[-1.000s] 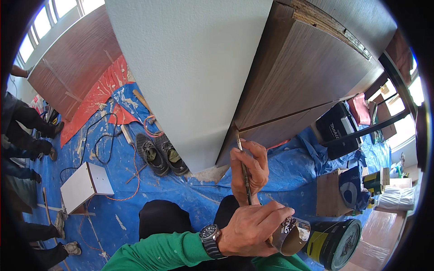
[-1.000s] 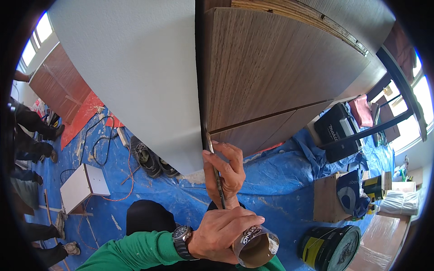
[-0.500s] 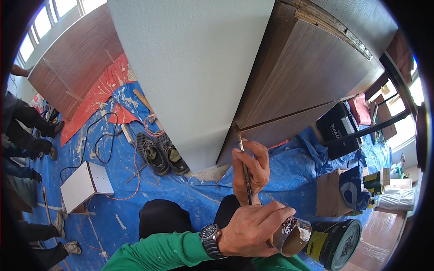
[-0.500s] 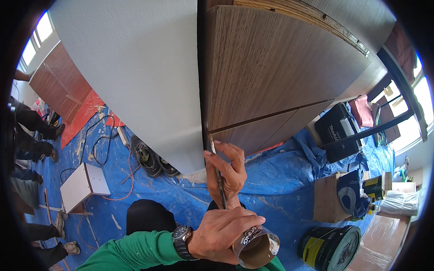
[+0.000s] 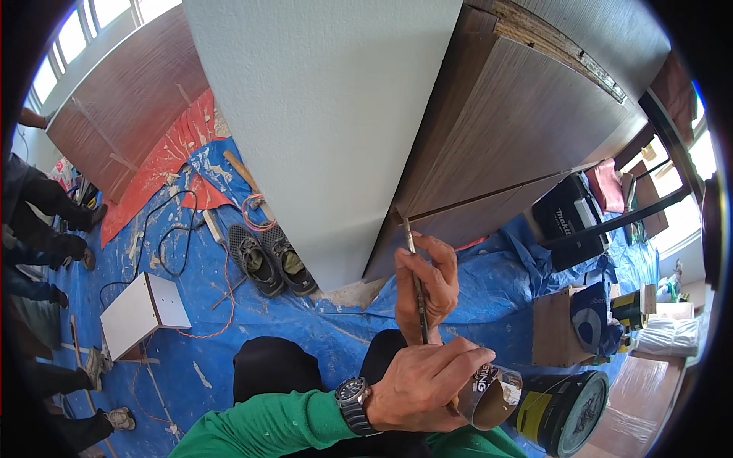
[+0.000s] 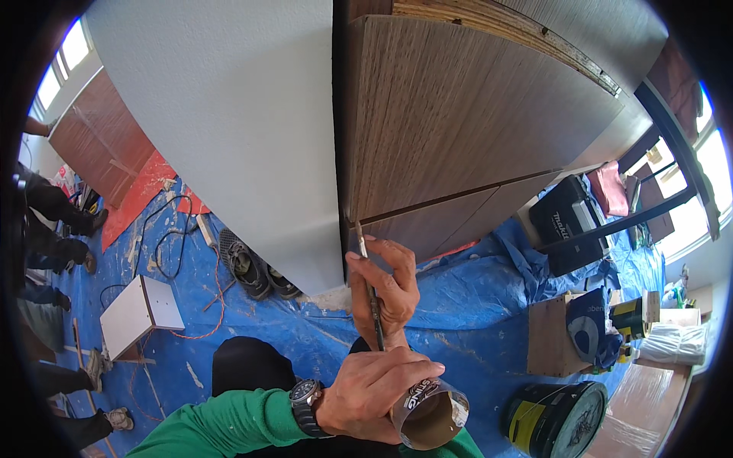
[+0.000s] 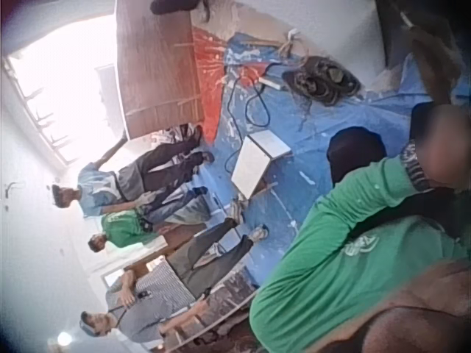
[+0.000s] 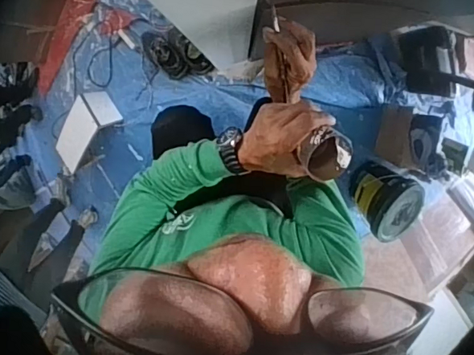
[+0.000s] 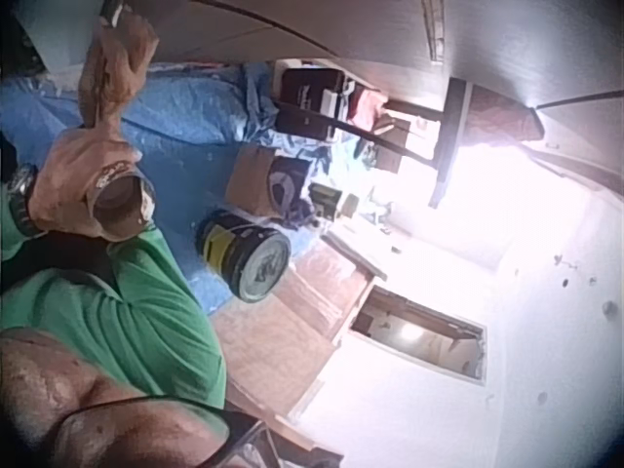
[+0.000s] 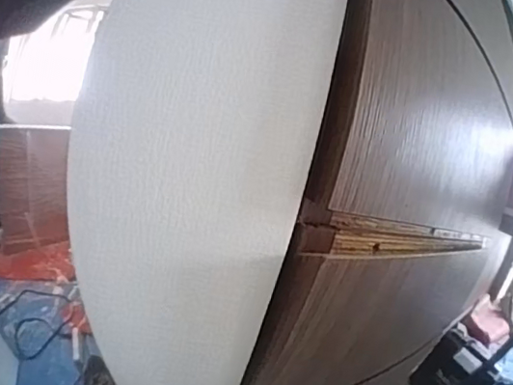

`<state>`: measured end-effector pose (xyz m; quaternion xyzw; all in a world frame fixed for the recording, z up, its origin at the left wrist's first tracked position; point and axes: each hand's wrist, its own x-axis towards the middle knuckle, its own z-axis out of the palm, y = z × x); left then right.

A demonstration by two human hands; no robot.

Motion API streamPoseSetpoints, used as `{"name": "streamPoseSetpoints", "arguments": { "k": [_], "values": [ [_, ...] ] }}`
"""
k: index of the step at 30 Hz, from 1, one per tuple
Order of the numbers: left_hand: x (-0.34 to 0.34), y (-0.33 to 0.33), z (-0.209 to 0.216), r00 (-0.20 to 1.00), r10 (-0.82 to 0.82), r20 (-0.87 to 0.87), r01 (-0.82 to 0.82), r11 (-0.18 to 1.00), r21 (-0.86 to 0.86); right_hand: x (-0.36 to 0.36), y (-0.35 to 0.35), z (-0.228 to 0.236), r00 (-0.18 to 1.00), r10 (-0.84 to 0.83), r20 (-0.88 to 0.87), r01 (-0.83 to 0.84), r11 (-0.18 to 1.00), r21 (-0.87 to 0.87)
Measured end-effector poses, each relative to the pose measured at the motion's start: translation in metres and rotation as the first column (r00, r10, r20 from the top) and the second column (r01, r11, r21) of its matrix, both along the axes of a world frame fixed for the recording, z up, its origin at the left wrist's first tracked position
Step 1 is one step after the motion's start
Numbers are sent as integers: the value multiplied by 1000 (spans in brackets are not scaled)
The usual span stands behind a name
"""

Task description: The person paints the edges and grooves of wooden cabinets with a brush, dipping the brush into a small container of paint.

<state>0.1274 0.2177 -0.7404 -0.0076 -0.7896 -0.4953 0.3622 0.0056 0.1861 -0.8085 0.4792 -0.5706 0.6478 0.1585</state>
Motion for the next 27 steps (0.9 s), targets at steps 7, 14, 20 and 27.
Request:
{"name": "streamPoseSetpoints", "arguments": {
  "k": [7,14,20,27],
  "values": [
    [-4,-6,3,998,9,-66,-10,1000,-19,-3,5,2,999,-35,23,35,999,15],
    [-5,-4,1,1000,-6,-24,5,1000,-9,-6,10,7,1000,-22,22,22,1000,7],
    [-4,-6,-3,999,-17,-31,16,1000,-21,-14,8,4,995,-94,46,93,995,25],
    [-4,-5,-4,999,-35,-13,34,999,-15,-19,12,6,983,-158,96,157,987,25]
  ]
}}
